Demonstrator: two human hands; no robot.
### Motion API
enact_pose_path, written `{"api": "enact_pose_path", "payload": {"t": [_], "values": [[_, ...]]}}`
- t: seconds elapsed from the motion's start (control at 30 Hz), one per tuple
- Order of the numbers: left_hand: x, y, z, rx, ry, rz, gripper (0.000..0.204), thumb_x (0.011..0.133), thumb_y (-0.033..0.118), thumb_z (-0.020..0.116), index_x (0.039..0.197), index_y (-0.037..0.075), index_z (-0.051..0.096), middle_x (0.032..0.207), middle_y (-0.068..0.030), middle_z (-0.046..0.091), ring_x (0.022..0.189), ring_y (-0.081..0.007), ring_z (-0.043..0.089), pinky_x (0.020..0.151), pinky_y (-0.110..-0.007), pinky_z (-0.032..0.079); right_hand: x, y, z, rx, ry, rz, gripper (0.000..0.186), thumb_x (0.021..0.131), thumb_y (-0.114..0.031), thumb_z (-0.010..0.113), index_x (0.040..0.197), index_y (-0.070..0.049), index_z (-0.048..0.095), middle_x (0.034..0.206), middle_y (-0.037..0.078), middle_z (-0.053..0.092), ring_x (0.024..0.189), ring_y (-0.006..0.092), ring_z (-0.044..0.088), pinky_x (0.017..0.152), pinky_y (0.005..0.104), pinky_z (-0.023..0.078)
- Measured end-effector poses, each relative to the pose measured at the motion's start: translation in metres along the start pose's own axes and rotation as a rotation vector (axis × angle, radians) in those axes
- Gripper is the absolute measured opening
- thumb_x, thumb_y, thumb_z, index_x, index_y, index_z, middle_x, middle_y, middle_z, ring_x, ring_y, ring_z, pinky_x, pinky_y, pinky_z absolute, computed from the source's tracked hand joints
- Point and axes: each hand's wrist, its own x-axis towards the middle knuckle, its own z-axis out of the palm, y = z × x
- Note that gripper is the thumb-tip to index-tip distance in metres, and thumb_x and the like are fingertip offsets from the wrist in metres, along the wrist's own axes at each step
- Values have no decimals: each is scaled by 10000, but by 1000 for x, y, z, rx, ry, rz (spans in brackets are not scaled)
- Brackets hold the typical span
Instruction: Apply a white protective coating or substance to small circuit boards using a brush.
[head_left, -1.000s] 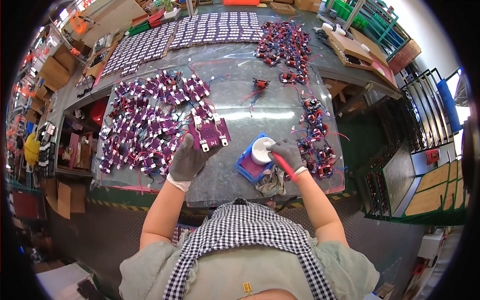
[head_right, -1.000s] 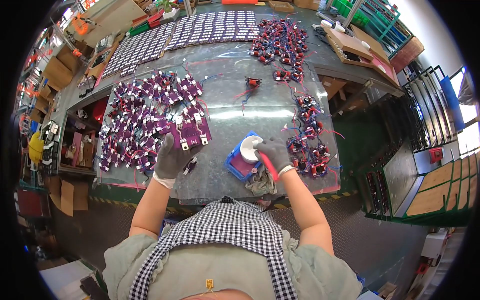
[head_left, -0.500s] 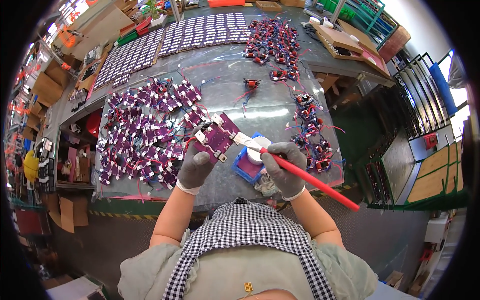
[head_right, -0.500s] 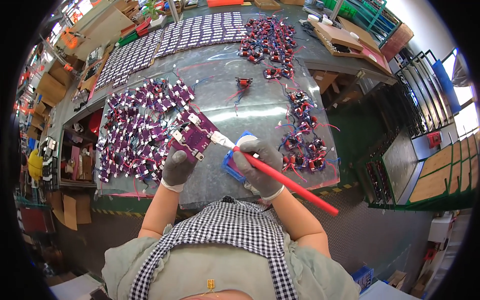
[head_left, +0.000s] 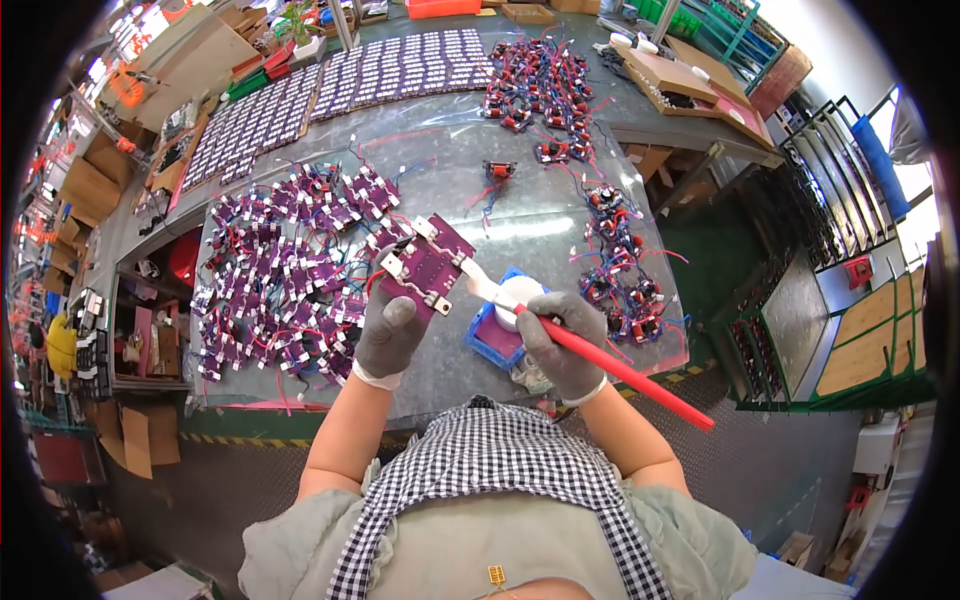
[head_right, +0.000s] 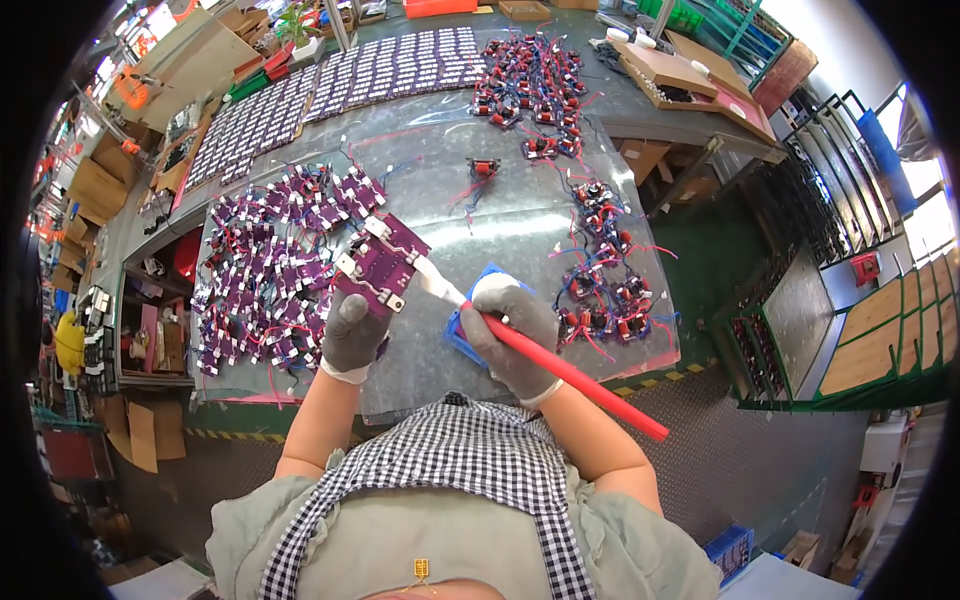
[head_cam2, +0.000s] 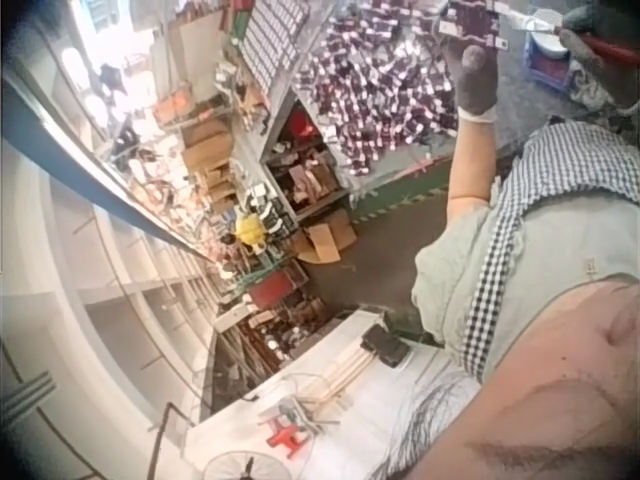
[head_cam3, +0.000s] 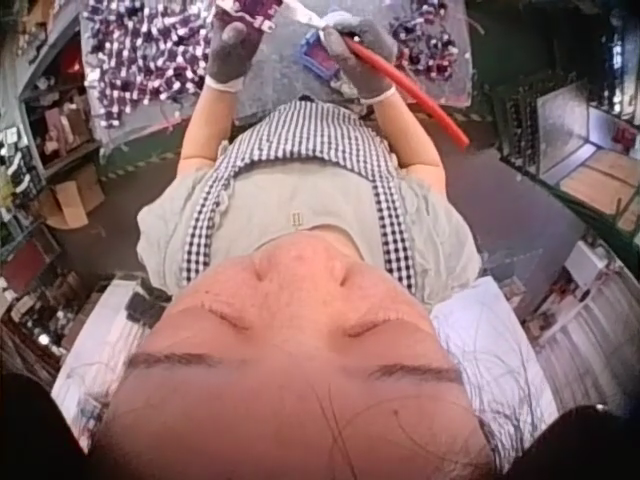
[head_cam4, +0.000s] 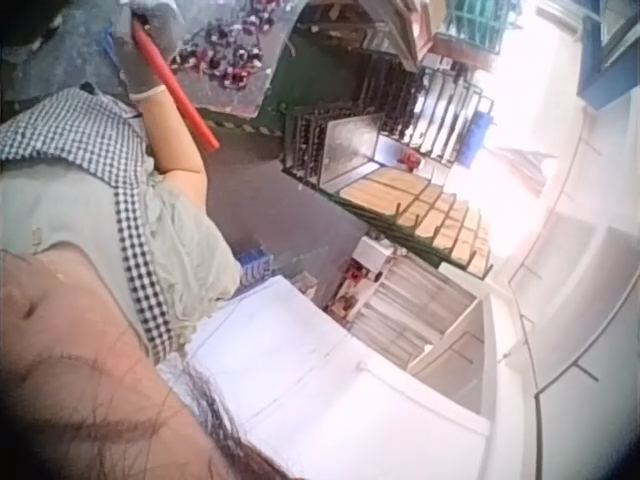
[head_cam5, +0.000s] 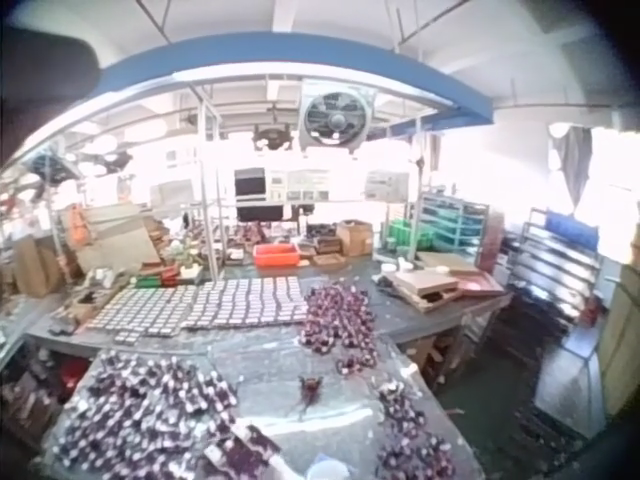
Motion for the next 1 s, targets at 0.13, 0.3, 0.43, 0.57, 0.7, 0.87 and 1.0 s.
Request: {"api": "enact_pose_path", "payload": {"t": [0.13, 0.3, 0.43, 0.57, 0.7, 0.87, 1.0], "values": [[3, -2, -6, 5, -24, 48, 811, 855, 342, 675, 1471, -30, 300, 1443, -175, 455, 1341, -298, 460, 1154, -431, 330, -5, -10, 3, 98, -56, -27, 125, 803, 19, 679, 898, -27, 612, 795, 59, 652, 656, 89, 589, 603, 235, 483], [16, -10, -12, 41, -38, 83, 827, 851, 404, 698, 1466, 5, 317, 1440, -159, 463, 1323, -294, 477, 1123, -436, 367, 5, -9, 15, 85, -86, -81, 131, 811, 3, 699, 906, -25, 614, 777, 60, 649, 654, 97, 594, 602, 249, 487], [66, 2, -49, -28, -32, 59, 615, 900, 129, 619, 1437, 39, 333, 1394, -128, 481, 1275, -261, 515, 1067, -400, 434, -8, 8, 5, -60, -107, 78, 123, 831, -1, 693, 918, -22, 608, 741, 52, 640, 658, 95, 604, 604, 249, 491], [156, 22, -120, 292, 126, -108, 414, 928, 71, 575, 1338, 59, 513, 1171, -43, 619, 1033, -158, 607, 908, -288, 480, -19, 13, -5, -43, 23, 249, 89, 838, -3, 687, 880, -23, 611, 746, 65, 646, 647, 122, 622, 601, 269, 505], [202, -15, -193, 933, -141, -568, 327, 926, 285, 681, 1139, 42, 637, 840, -17, 663, 651, -70, 580, 599, -254, 463, -24, 20, -19, -151, 90, 285, 89, 852, 0, 671, 900, -17, 598, 794, 58, 644, 690, 100, 616, 638, 254, 511], [187, -97, -247, 1652, -880, -1000, 461, 747, 331, 754, 1149, 110, 709, 1103, -116, 723, 1021, -249, 680, 871, -373, 524, -28, 44, -36, -256, 159, 353, 90, 853, -3, 672, 910, -15, 603, 796, 33, 616, 679, 91, 579, 626, 247, 493], [205, -91, -165, 2286, -917, -973, 432, 747, 337, 755, 1088, 73, 734, 1099, -149, 719, 975, -300, 708, 829, -423, 558, -17, 58, -47, -324, 212, 378, 104, 854, 9, 682, 924, -16, 609, 804, 32, 623, 699, 92, 581, 632, 244, 491]]}}
